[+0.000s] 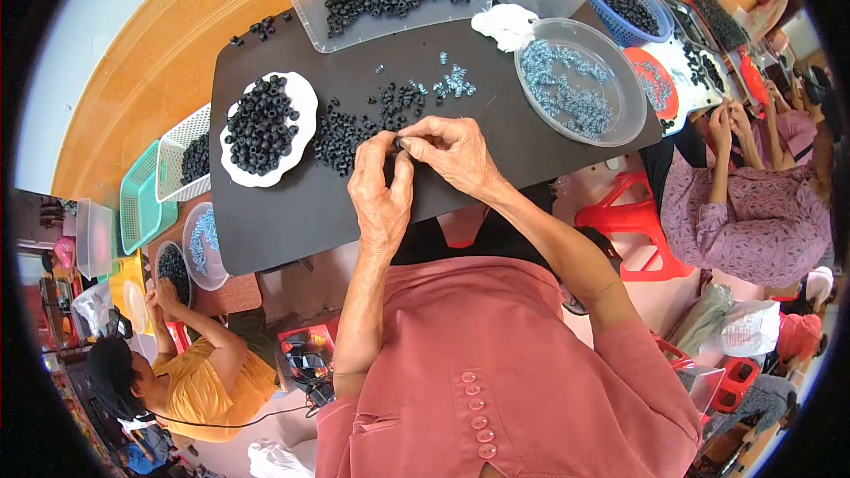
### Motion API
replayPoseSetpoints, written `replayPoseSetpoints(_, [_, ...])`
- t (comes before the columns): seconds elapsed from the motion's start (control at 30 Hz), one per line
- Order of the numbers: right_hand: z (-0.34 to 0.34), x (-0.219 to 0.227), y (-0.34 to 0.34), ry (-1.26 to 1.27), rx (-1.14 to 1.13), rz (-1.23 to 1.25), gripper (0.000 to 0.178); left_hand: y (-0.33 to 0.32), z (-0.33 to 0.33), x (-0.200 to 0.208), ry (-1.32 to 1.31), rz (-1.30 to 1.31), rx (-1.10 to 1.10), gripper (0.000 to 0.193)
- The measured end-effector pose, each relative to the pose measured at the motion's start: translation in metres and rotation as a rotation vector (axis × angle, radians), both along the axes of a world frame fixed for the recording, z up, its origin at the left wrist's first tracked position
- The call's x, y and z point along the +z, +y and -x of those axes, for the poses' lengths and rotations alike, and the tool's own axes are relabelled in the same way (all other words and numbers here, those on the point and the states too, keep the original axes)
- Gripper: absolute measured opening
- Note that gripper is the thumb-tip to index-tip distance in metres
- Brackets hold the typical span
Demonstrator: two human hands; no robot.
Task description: The person sorts small black plastic components and blue beads by hand on a table.
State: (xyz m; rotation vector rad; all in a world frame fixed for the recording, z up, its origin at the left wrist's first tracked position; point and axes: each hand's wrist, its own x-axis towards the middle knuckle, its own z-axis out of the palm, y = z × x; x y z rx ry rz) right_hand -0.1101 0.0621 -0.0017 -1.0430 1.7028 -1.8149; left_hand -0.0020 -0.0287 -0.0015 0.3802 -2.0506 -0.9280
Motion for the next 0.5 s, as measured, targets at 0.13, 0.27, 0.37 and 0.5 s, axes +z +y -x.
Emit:
replayPoseSetpoints(0.13, [0.0012,0.0015,0.002,0.022,-0.006,-0.02,0.015,0.001,-0.001,0.004,-0.033,-0.004,-0.018,0.025])
replayPoseSetpoints(0.27, [0.0003,0.0011,0.0018,0.03,-0.015,-0.039,0.014,0.0005,-0.0022,0.0038,-0.046,-0.013,-0.031,0.026])
replayPoseSetpoints(0.37, [0.0008,0.0041,0.0013,0.011,-0.03,-0.047,0.017,-0.0005,-0.0033,0.002,-0.035,-0.023,-0.037,0.026])
replayPoseSetpoints(0.5, [0.0079,0.0101,-0.0003,-0.011,0.025,-0.157,0.02,0.0017,-0.0078,0.0093,-0.053,-0.213,-0.041,0.022])
